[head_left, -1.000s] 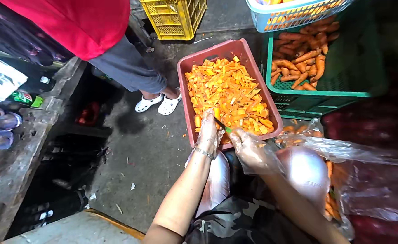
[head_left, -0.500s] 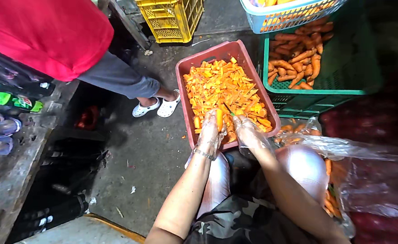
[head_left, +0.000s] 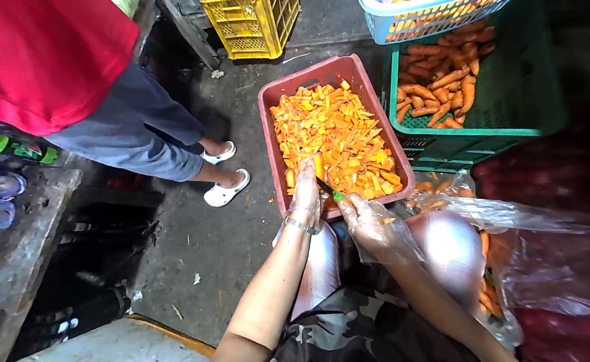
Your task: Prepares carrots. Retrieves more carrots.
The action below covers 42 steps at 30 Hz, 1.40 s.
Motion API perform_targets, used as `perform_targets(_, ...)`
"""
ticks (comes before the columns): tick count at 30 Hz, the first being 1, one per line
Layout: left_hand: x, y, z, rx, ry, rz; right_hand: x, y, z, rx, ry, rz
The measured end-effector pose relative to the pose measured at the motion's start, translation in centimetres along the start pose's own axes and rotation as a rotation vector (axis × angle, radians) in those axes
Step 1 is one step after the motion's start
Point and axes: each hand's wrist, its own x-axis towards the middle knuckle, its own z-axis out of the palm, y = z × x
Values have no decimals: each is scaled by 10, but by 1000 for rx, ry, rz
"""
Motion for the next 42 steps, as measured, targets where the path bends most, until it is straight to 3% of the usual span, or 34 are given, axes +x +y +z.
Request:
perform_targets(6, 5, -7, -2, 169, -15, 22, 24, -1, 0, 14, -7, 75)
perform_targets(11, 2, -6, 0, 135, -71, 40, 53, 9, -8, 71, 19, 232)
perform_targets(17, -1, 0, 0, 268, -7, 16, 17, 1, -9, 44, 11, 36)
perform_targets(22, -5, -2, -3, 342, -7, 10, 19, 5, -5, 7, 2, 55)
perform_targets(30, 3, -4, 1, 28, -129, -16, 53, 19, -4, 115, 60, 254)
perform_targets(35, 6, -2, 1, -285, -187, -99, 11, 14, -4, 134, 58, 95)
perform_targets(38, 2, 1, 2, -256, -118, -120, -3, 21, 12, 160, 181, -87)
perform_targets(42, -1, 2, 2, -128, -84, -89, -7, 11, 5, 39, 105, -39)
